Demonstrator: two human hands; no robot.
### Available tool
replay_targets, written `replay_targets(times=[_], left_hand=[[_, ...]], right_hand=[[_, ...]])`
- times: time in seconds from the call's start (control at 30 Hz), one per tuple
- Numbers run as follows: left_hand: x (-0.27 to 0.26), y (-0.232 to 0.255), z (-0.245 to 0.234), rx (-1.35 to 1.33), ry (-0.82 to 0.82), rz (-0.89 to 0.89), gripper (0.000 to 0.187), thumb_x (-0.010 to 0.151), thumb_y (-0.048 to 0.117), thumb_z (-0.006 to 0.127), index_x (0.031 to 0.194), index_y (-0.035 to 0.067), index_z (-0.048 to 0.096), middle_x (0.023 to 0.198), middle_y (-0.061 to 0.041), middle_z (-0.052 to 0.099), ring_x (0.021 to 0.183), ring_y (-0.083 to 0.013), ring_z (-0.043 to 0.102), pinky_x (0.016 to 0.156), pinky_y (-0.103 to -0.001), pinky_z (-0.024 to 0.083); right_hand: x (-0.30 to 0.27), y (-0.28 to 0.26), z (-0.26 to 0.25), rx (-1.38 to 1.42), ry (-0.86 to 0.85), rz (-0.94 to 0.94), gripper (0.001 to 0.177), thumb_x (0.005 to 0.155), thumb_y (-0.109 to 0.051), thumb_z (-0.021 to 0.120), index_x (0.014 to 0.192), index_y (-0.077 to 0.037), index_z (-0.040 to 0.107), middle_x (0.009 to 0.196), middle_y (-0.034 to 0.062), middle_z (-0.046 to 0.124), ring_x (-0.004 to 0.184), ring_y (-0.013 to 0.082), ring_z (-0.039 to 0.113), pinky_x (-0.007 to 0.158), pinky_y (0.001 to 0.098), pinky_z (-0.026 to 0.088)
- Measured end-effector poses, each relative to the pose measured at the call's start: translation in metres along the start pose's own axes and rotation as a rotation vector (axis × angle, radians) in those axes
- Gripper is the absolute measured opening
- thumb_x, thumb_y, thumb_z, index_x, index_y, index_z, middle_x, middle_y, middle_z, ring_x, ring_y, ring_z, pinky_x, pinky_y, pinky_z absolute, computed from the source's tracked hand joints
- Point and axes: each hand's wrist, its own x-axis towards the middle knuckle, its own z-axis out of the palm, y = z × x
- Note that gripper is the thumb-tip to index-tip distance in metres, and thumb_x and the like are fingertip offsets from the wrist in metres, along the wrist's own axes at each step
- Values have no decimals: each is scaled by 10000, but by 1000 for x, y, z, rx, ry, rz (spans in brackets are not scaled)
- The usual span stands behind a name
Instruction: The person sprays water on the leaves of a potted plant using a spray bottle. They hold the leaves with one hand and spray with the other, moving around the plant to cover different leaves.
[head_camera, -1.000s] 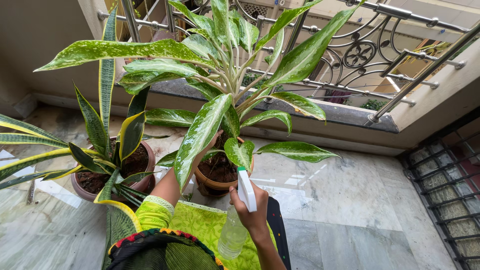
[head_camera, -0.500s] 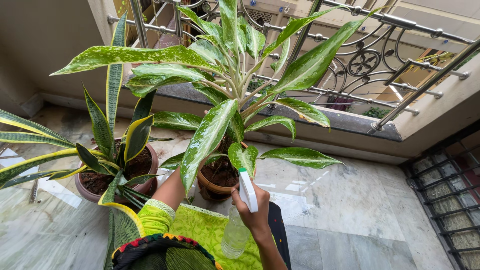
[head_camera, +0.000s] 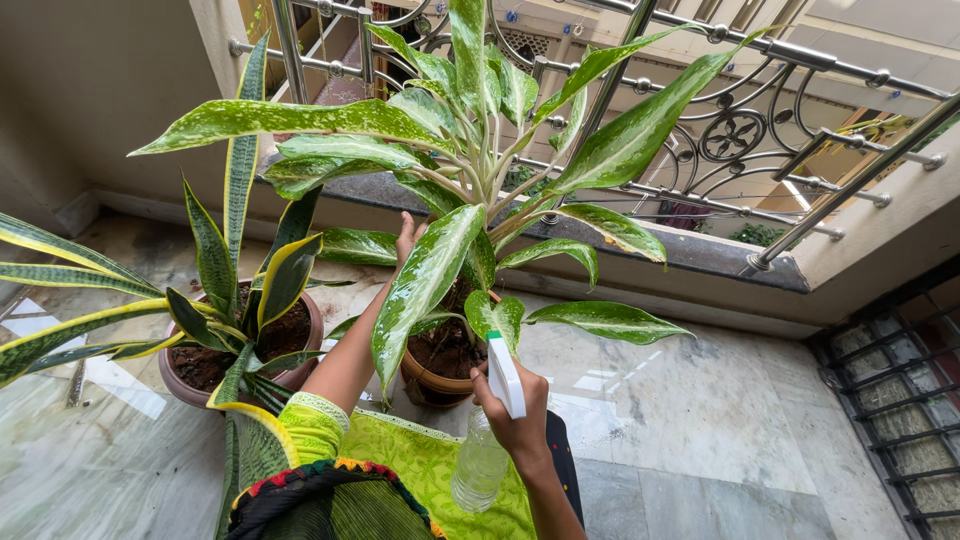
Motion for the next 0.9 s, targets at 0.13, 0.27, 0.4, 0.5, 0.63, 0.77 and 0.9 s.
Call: replay_targets(times=[0.13, 0.27, 0.4, 0.5, 0.63, 0.77, 0.9], left_hand=[[8, -6, -8, -78, -17, -12, 894, 1028, 741, 257, 1428, -2, 555, 1142, -201, 726, 874, -225, 775, 743, -358, 680], [5, -11, -5, -63, -20, -29, 939, 1016, 759, 250, 1418, -18, 589, 1118, -206, 741, 829, -202, 778, 709, -327, 670], [-4, -15, 0, -118, 118, -74, 930, 973, 729, 260, 1437, -29, 536, 1106, -198, 754, 834, -208, 793, 752, -332, 687], [-9, -20, -10, -56, 22, -44, 981, 1005, 759, 284, 1409, -89, 570, 1011, -231, 753, 753, -211, 778, 691, -323, 668], [-8, -28, -31, -174, -76, -61, 957, 1006, 745, 337, 1403, -95, 561, 1050, -252, 744, 787, -237, 782, 698, -341, 664], [-14, -29, -38, -272, -153, -49, 923, 1006, 718, 362, 1403, -94, 549, 1118, -260, 725, 867, -258, 772, 759, -362, 650], [-37, -35, -28, -344, -109, 26, 858, 1043, 660, 351, 1427, -85, 534, 1220, -256, 682, 1003, -273, 728, 886, -386, 601]], right_hand=[[-2, -1, 1, 13, -27, -39, 171, 840, -156, 739, 876, 11, 739, 630, 104, 752, 543, 164, 777, 493, 277, 593], [-3, -4, 2, 13, -21, -66, 167, 843, -151, 736, 878, 12, 739, 631, 101, 747, 545, 162, 775, 493, 275, 591], [-2, -8, 1, -5, -18, -56, 154, 849, -148, 727, 847, 5, 742, 590, 87, 737, 533, 156, 771, 497, 274, 580], [-2, -9, 1, 22, -17, -39, 148, 844, -142, 729, 857, 5, 744, 583, 83, 729, 527, 166, 757, 495, 282, 562], [-3, -9, 4, -8, -21, -79, 152, 844, -150, 734, 874, -1, 738, 587, 84, 727, 530, 164, 756, 497, 279, 554], [-2, -9, 6, -13, -23, -106, 154, 846, -151, 742, 878, -2, 736, 611, 89, 732, 540, 163, 761, 501, 278, 564], [-5, -10, 9, -41, -26, -117, 133, 832, -131, 734, 866, -2, 738, 605, 93, 730, 539, 162, 760, 492, 287, 558]])
